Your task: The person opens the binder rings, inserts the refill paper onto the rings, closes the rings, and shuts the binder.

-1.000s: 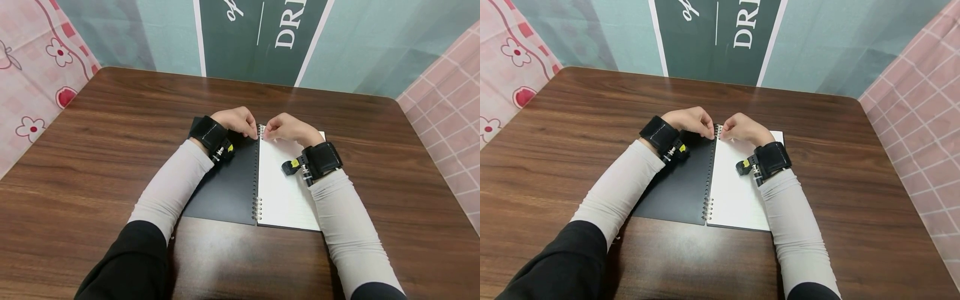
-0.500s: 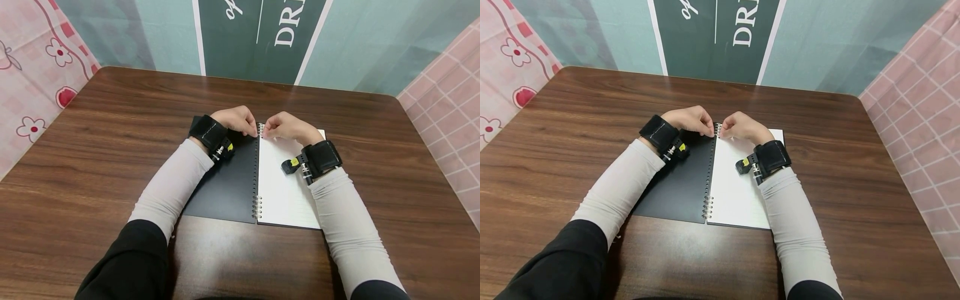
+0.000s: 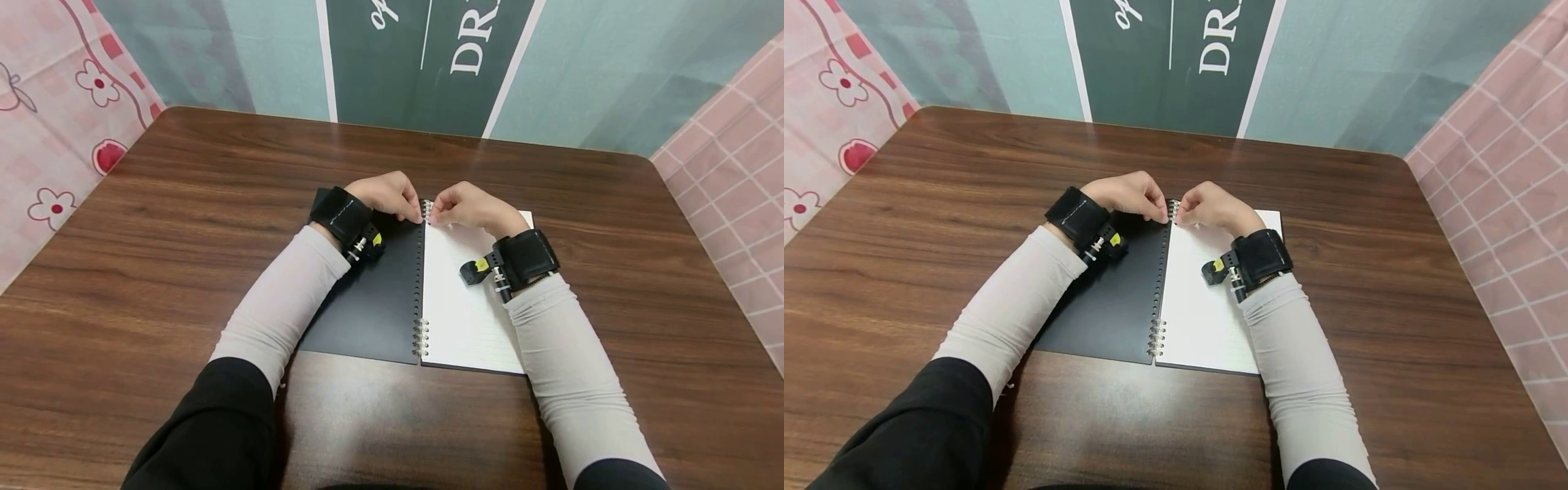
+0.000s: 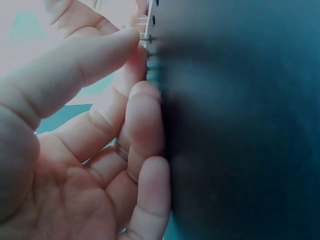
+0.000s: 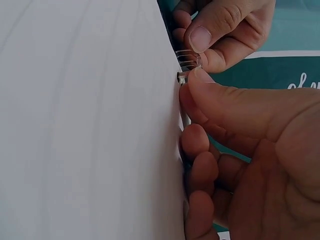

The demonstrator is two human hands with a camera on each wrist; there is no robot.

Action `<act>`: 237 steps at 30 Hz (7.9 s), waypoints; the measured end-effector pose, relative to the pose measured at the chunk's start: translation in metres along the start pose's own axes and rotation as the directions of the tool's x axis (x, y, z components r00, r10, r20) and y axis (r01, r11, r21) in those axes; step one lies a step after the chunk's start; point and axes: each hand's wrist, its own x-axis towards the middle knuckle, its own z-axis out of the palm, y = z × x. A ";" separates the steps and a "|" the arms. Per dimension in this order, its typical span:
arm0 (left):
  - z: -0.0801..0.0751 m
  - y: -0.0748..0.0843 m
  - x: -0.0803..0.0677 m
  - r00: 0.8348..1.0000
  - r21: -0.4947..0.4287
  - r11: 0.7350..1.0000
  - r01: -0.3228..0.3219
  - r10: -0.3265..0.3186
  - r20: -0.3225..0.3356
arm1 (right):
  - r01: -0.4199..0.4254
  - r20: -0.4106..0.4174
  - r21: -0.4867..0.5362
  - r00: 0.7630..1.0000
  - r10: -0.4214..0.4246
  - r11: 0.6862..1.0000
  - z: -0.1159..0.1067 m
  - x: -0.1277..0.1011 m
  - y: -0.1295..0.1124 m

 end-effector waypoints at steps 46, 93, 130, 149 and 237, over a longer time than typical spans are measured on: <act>0.000 0.002 -0.016 1.000 -0.091 0.996 -0.007 0.007 -0.001 | -0.003 0.033 -0.055 0.999 0.005 0.998 -0.008 -0.012 -0.005; -0.002 -0.020 -0.187 0.980 0.378 0.907 -0.186 0.197 0.009 | 0.052 -0.094 -0.275 0.992 -0.080 0.960 -0.031 -0.072 0.011; 0.065 -0.025 -0.247 0.963 0.716 0.698 -0.021 0.207 -0.173 | -0.063 -0.087 -0.345 0.996 0.035 0.937 -0.039 -0.100 0.037; 0.084 -0.016 -0.241 0.942 0.827 0.558 -0.066 0.308 -0.132 | -0.046 0.066 -0.398 0.995 0.078 0.916 -0.036 -0.101 0.038; 0.051 0.010 -0.281 0.625 0.800 0.546 -0.251 0.722 -0.297 | -0.104 0.089 -0.438 0.984 0.158 0.893 -0.032 -0.096 0.039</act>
